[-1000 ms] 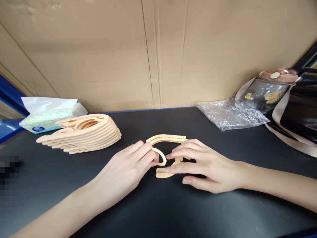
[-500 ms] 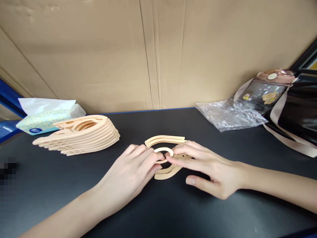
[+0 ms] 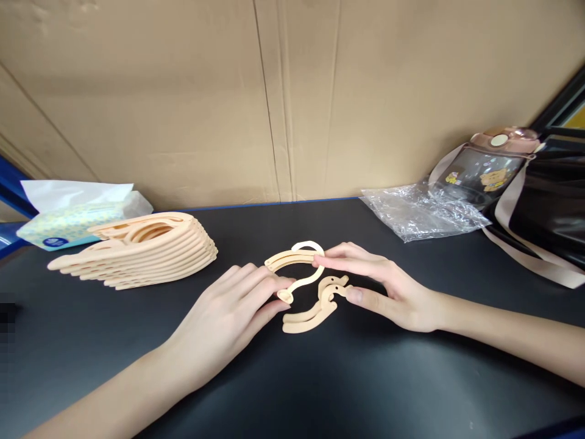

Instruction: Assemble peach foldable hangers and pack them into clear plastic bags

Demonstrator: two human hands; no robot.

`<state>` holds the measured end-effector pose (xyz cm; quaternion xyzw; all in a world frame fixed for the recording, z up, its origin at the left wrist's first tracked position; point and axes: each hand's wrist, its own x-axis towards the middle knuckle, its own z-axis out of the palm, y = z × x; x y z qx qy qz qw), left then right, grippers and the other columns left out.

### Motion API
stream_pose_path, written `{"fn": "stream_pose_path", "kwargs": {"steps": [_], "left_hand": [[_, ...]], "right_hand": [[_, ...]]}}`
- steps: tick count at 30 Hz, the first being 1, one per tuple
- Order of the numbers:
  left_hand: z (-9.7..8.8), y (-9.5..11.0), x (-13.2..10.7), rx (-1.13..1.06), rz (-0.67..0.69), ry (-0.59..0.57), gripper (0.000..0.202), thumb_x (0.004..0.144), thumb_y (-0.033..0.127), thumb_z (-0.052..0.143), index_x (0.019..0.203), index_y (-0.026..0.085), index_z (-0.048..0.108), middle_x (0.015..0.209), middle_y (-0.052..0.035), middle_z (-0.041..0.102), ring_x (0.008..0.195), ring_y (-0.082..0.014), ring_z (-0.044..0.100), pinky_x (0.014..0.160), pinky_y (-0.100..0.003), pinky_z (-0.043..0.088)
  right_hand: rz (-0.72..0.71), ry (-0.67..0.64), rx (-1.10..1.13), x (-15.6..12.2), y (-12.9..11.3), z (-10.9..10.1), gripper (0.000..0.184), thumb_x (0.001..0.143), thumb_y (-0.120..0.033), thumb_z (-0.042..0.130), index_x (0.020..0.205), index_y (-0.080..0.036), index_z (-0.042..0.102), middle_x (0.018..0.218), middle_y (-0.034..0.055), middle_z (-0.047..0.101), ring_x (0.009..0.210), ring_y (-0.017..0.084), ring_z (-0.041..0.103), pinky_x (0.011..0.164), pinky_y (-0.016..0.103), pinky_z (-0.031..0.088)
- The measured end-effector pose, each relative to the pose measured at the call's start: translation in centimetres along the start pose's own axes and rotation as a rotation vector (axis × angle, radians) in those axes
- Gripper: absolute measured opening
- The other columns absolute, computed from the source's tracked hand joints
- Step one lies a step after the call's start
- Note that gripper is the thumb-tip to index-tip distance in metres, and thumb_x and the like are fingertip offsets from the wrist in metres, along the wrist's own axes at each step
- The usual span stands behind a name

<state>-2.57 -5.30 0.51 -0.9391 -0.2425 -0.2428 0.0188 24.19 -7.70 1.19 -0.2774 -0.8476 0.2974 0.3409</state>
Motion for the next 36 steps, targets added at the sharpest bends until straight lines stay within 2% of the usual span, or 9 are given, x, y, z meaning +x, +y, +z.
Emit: {"fn": "stream_pose_path", "kwargs": {"steps": [3,7,11,14,17,21,26,28,36], "left_hand": [[-0.1,0.1,0.0,-0.031,-0.002,-0.006,0.008,0.098,0.021,0.049,0.095,0.02,0.056,0.09,0.0012,0.066,0.076,-0.0151,0.052,0.068,-0.03,0.034],[-0.2,0.7,0.3,-0.001,0.072,0.039,0.01,0.099,0.022,0.049,0.096,0.019,0.058,0.085,0.0011,0.067,0.074,-0.0151,0.053,0.064,-0.03,0.032],[-0.1,1.2,0.4,0.048,0.146,0.081,0.014,0.1,0.021,0.047,0.096,0.018,0.06,0.083,0.0002,0.068,0.071,-0.014,0.053,0.061,-0.03,0.031],[0.0,1.1,0.4,0.077,0.156,0.086,0.019,0.101,0.017,0.042,0.103,0.018,0.061,0.086,-0.0004,0.069,0.072,-0.0137,0.054,0.061,-0.03,0.033],[0.0,0.6,0.2,0.07,0.129,0.069,0.021,0.1,0.016,0.043,0.108,0.018,0.062,0.091,-0.0018,0.069,0.077,-0.0151,0.056,0.065,-0.03,0.037],[-0.3,0.0,0.2,0.067,0.056,0.026,0.019,0.099,0.018,0.046,0.104,0.019,0.064,0.094,-0.0028,0.069,0.082,-0.0169,0.056,0.071,-0.031,0.041],[-0.4,-0.4,0.2,0.164,-0.048,0.02,0.019,0.097,0.019,0.047,0.108,0.016,0.063,0.094,-0.0039,0.065,0.08,-0.0173,0.055,0.072,-0.031,0.043],[-0.3,-0.7,0.2,0.216,-0.085,0.019,0.021,0.097,0.021,0.048,0.111,0.015,0.062,0.097,-0.0054,0.064,0.082,-0.0187,0.055,0.074,-0.032,0.044],[-0.2,-1.5,0.2,0.246,-0.138,-0.01,0.021,0.097,0.026,0.047,0.099,0.018,0.066,0.096,-0.0051,0.061,0.083,-0.0197,0.052,0.073,-0.034,0.044]], "right_hand": [[-0.057,-0.029,-0.089,-0.2,0.1,0.2,0.049,0.095,-0.022,0.052,0.142,-0.023,0.042,0.133,0.0127,0.053,0.121,0.021,0.048,0.101,0.043,0.04],[-0.15,-0.102,-0.235,-0.3,0.0,0.6,0.052,0.09,-0.023,0.057,0.14,-0.017,0.043,0.132,0.014,0.054,0.13,0.022,0.041,0.107,0.042,0.033],[-0.162,-0.144,-0.24,-0.1,-0.2,0.7,0.054,0.09,-0.022,0.057,0.142,-0.018,0.041,0.131,0.0123,0.056,0.128,0.021,0.044,0.11,0.042,0.028],[-0.112,-0.106,-0.136,0.1,-0.3,0.5,0.045,0.093,-0.022,0.054,0.137,-0.019,0.047,0.122,0.0101,0.062,0.122,0.02,0.049,0.11,0.043,0.029],[-0.022,-0.041,0.021,0.1,-0.2,0.1,0.032,0.097,-0.025,0.049,0.127,-0.018,0.057,0.103,0.0088,0.066,0.104,0.018,0.057,0.098,0.04,0.041],[0.156,0.035,0.176,0.1,0.2,-0.1,0.029,0.098,-0.031,0.047,0.118,-0.019,0.065,0.109,0.0091,0.066,0.096,0.018,0.059,0.083,0.034,0.048],[0.286,0.177,0.362,0.2,1.2,-0.2,0.029,0.099,-0.034,0.045,0.113,-0.023,0.067,0.114,0.0056,0.068,0.112,0.021,0.058,0.095,0.036,0.044],[0.309,0.221,0.426,0.2,1.5,-0.1,0.028,0.099,-0.034,0.044,0.11,-0.023,0.068,0.108,0.0044,0.07,0.109,0.02,0.059,0.097,0.036,0.041],[0.354,0.303,0.47,0.2,2.0,-0.2,0.027,0.096,-0.033,0.049,0.106,-0.02,0.07,0.087,0.0038,0.068,0.083,0.017,0.06,0.076,0.03,0.045]]}}
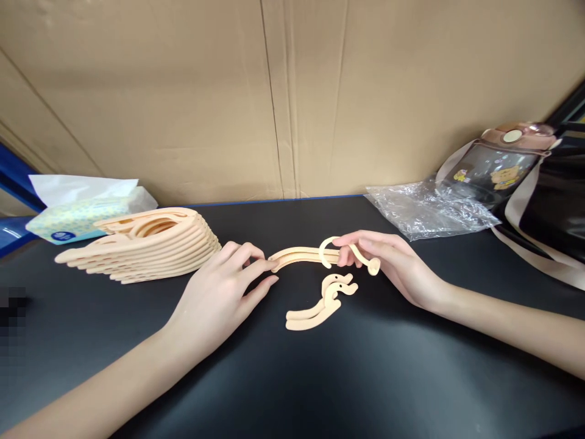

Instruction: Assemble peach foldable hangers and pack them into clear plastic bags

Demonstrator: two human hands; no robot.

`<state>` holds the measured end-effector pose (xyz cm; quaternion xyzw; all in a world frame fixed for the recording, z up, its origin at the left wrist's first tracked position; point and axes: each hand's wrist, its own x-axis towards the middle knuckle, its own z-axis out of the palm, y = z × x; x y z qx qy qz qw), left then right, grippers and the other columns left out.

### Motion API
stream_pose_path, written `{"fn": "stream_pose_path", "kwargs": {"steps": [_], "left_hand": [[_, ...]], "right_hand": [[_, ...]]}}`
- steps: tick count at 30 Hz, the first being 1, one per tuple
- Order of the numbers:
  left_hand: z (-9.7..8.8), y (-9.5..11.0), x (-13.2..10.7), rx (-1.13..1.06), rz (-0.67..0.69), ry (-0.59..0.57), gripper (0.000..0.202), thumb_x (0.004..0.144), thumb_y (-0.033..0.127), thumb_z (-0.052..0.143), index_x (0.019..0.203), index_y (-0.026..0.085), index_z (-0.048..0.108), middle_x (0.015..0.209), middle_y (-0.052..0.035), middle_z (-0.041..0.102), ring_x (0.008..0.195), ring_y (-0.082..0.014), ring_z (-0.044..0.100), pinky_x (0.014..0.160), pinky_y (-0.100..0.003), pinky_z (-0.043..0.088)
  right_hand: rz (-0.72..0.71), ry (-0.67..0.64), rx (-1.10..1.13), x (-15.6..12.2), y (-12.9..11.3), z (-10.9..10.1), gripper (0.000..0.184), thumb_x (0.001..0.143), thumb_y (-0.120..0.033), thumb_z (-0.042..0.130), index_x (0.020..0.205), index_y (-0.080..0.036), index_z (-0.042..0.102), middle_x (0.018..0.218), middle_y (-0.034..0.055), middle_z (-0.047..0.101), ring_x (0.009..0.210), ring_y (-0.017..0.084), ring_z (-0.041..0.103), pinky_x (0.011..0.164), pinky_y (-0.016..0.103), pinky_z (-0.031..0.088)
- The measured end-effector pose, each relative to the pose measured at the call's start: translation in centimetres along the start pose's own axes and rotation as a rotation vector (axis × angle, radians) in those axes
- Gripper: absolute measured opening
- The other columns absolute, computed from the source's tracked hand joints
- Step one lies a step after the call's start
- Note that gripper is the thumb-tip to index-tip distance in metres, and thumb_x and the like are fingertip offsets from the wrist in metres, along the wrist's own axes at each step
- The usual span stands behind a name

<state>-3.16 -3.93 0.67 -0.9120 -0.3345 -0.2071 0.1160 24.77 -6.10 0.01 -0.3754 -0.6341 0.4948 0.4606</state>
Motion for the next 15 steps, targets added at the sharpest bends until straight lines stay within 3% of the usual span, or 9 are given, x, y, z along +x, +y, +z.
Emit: {"fn": "stream_pose_path", "kwargs": {"steps": [4,8,15], "left_hand": [[-0.27,0.19,0.15,-0.016,0.001,0.013,0.019,0.096,0.028,0.05,0.087,0.019,0.064,0.091,-0.0033,0.061,0.079,-0.0183,0.05,0.071,-0.033,0.042],[-0.34,0.25,0.23,-0.023,-0.012,0.015,0.017,0.095,0.027,0.051,0.084,0.018,0.062,0.088,-0.0029,0.061,0.077,-0.0182,0.05,0.069,-0.032,0.041],[-0.1,0.23,0.24,-0.031,-0.013,0.002,0.016,0.094,0.027,0.052,0.095,0.018,0.065,0.088,-0.0031,0.063,0.078,-0.0195,0.052,0.069,-0.033,0.041]], "right_hand": [[0.043,0.028,0.006,0.14,-0.02,0.0,0.015,0.089,-0.029,0.059,0.09,-0.018,0.069,0.071,0.0004,0.063,0.069,0.014,0.058,0.066,0.028,0.045],[0.056,0.011,0.019,0.14,-0.02,0.07,0.013,0.089,-0.028,0.06,0.09,-0.019,0.068,0.076,0.0007,0.067,0.068,0.013,0.059,0.064,0.026,0.044],[0.054,0.011,0.056,0.15,-0.11,0.11,0.013,0.088,-0.032,0.064,0.092,-0.019,0.066,0.083,0.0022,0.073,0.078,0.014,0.065,0.071,0.027,0.046]]}}
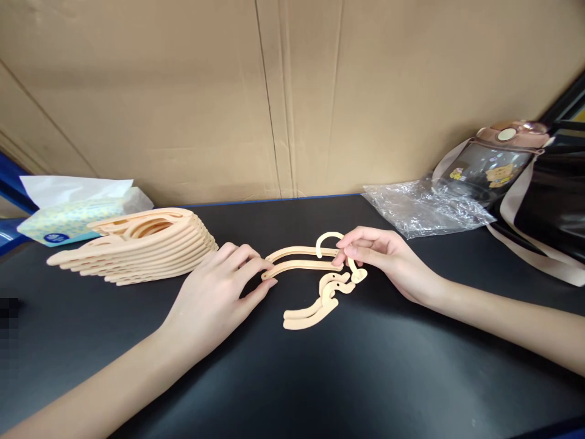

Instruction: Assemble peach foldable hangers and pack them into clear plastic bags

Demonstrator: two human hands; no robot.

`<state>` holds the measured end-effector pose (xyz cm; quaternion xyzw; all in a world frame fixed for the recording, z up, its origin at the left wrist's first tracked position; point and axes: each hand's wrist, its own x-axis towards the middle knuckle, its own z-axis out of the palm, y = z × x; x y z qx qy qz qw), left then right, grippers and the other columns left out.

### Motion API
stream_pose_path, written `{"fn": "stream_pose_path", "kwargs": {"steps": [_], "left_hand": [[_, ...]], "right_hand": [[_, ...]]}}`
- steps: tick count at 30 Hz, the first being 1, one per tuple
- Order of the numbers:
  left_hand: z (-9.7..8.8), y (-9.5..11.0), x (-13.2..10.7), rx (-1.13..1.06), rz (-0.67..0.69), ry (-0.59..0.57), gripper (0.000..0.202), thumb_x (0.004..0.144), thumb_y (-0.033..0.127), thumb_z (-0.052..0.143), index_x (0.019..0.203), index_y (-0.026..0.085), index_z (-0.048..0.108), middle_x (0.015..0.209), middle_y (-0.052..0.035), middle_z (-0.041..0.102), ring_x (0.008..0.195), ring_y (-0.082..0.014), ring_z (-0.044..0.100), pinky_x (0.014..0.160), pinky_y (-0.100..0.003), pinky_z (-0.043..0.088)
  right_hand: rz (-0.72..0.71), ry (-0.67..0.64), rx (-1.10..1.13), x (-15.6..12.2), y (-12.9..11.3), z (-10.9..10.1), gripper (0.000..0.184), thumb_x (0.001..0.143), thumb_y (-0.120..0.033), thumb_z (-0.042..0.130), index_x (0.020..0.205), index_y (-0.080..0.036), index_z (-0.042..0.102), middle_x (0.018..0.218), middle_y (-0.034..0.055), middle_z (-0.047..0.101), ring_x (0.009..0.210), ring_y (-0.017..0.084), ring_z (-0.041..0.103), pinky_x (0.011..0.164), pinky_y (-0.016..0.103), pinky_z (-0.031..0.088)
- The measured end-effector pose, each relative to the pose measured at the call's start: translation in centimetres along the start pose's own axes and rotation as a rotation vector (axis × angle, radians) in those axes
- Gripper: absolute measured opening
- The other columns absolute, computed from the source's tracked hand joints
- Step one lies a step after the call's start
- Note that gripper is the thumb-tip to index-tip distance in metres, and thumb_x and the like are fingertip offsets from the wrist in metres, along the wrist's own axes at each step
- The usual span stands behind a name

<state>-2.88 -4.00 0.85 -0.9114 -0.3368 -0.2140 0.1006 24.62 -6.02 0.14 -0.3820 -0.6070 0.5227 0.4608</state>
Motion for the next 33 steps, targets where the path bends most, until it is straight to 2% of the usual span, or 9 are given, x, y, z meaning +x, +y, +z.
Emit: {"fn": "stream_pose_path", "kwargs": {"steps": [4,9,15,22,28,33], "left_hand": [[0.0,0.0,-0.1,0.001,-0.001,0.003,0.016,0.094,0.028,0.053,0.092,0.018,0.065,0.084,-0.0028,0.062,0.077,-0.0193,0.051,0.067,-0.033,0.04],[0.1,0.0,-0.1,-0.002,-0.004,0.015,0.018,0.094,0.03,0.053,0.092,0.018,0.066,0.079,-0.0018,0.061,0.075,-0.0189,0.05,0.066,-0.031,0.039],[0.1,0.1,0.0,0.018,-0.028,-0.014,0.023,0.094,0.033,0.051,0.09,0.018,0.067,0.078,-0.0014,0.061,0.074,-0.0188,0.051,0.066,-0.031,0.038],[0.2,0.3,0.0,0.017,-0.059,-0.003,0.023,0.094,0.03,0.047,0.083,0.017,0.063,0.071,0.0003,0.056,0.069,-0.0167,0.05,0.061,-0.028,0.034],[0.2,0.4,0.0,-0.012,-0.201,0.007,0.02,0.091,0.033,0.048,0.083,0.019,0.061,0.068,0.0023,0.049,0.065,-0.0149,0.05,0.058,-0.026,0.033],[-0.4,0.4,0.0,-0.117,-0.367,0.021,0.024,0.091,0.042,0.048,0.087,0.022,0.06,0.076,0.0024,0.053,0.069,-0.0149,0.052,0.059,-0.025,0.034]], "right_hand": [[0.021,0.016,-0.001,0.0,0.0,0.0,0.014,0.088,-0.032,0.064,0.087,-0.019,0.063,0.075,0.0013,0.071,0.071,0.014,0.064,0.068,0.026,0.045],[0.047,0.001,0.014,0.3,0.1,-0.1,0.012,0.085,-0.028,0.066,0.082,-0.018,0.06,0.067,-0.0023,0.063,0.065,0.011,0.055,0.064,0.025,0.041],[0.086,-0.062,0.034,0.7,0.2,-0.9,0.009,0.084,-0.025,0.067,0.082,-0.019,0.06,0.07,-0.0039,0.057,0.065,0.009,0.047,0.064,0.023,0.038],[0.075,-0.073,0.067,0.8,0.2,-1.4,0.008,0.085,-0.026,0.067,0.09,-0.02,0.064,0.074,-0.0022,0.059,0.069,0.01,0.049,0.066,0.024,0.038],[0.058,-0.102,0.078,0.9,0.4,-1.4,0.008,0.086,-0.025,0.066,0.091,-0.02,0.064,0.075,-0.0023,0.06,0.068,0.009,0.05,0.065,0.024,0.039],[0.048,-0.1,0.082,1.0,0.3,-1.5,0.008,0.086,-0.025,0.066,0.092,-0.02,0.065,0.076,-0.0024,0.061,0.068,0.009,0.052,0.064,0.024,0.039]]}}
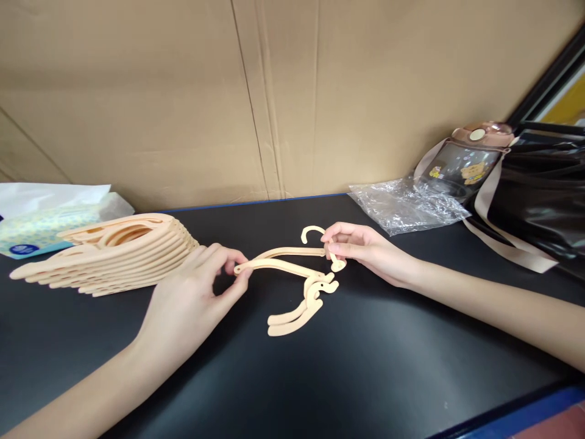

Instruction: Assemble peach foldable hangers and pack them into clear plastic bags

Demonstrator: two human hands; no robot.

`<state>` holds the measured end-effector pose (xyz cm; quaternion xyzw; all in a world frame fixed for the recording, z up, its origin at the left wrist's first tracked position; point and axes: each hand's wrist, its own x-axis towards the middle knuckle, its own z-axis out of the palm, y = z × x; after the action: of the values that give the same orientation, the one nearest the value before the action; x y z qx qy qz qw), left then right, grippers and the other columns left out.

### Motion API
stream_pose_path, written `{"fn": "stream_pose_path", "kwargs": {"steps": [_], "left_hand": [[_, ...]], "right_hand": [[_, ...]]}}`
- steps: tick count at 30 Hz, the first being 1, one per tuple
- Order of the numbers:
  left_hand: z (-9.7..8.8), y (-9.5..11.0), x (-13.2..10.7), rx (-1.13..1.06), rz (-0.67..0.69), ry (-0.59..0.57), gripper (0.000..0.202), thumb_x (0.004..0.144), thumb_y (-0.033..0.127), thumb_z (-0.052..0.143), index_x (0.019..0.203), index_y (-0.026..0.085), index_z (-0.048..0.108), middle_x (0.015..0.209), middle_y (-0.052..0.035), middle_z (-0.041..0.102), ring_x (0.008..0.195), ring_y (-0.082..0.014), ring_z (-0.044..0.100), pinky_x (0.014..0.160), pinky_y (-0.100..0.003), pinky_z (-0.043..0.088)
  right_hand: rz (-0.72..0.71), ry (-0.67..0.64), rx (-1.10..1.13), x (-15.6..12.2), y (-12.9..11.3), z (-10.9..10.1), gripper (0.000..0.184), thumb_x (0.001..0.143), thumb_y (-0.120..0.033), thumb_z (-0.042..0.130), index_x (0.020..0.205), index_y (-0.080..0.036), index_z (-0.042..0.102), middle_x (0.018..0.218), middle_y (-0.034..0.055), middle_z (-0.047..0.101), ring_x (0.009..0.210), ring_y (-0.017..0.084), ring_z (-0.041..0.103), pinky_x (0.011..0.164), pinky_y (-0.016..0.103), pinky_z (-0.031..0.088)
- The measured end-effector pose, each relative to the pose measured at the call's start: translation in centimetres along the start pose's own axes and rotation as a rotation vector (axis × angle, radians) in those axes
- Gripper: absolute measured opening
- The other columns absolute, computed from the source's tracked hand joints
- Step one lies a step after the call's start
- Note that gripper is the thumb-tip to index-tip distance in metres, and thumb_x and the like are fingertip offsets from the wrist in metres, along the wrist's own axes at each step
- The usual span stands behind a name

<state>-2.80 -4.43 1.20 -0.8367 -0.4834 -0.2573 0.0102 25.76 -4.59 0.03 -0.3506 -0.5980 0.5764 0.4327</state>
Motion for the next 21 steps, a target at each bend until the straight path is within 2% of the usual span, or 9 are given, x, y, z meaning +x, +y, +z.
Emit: {"fn": "stream_pose_path", "kwargs": {"steps": [5,10,15,21], "left_hand": [[-0.85,0.16,0.2,-0.225,-0.192,0.007,0.03,0.088,0.053,0.051,0.096,0.025,0.061,0.077,0.0036,0.056,0.07,-0.0148,0.051,0.063,-0.025,0.037],[-1.16,0.54,0.38,-0.363,-0.318,0.07,0.033,0.084,0.057,0.055,0.097,0.027,0.06,0.075,0.0046,0.056,0.06,-0.0128,0.047,0.056,-0.024,0.037],[-1.09,0.5,0.55,-0.542,-0.326,0.172,0.028,0.08,0.052,0.062,0.094,0.027,0.061,0.083,0.0038,0.058,0.071,-0.0124,0.051,0.065,-0.022,0.041],[-1.07,0.09,0.62,-0.92,-0.358,0.167,0.02,0.081,0.043,0.068,0.09,0.025,0.065,0.083,0.0031,0.053,0.071,-0.0106,0.047,0.066,-0.018,0.043]], "right_hand": [[-0.001,0.0,-0.002,0.02,0.01,-0.19,0.01,0.086,-0.025,0.066,0.094,-0.02,0.064,0.078,-0.0021,0.063,0.067,0.009,0.053,0.063,0.024,0.039],[-0.01,-0.009,-0.02,0.01,0.1,-0.31,0.011,0.086,-0.026,0.066,0.096,-0.02,0.064,0.078,-0.0021,0.064,0.067,0.009,0.055,0.063,0.024,0.039],[-0.002,-0.006,-0.035,-0.06,0.06,-0.26,0.012,0.085,-0.027,0.067,0.094,-0.02,0.064,0.078,-0.0019,0.064,0.068,0.01,0.056,0.063,0.024,0.04],[0.002,0.005,-0.043,0.0,0.02,-0.15,0.014,0.083,-0.028,0.069,0.093,-0.02,0.064,0.078,-0.0013,0.064,0.069,0.01,0.056,0.063,0.024,0.042]]}}
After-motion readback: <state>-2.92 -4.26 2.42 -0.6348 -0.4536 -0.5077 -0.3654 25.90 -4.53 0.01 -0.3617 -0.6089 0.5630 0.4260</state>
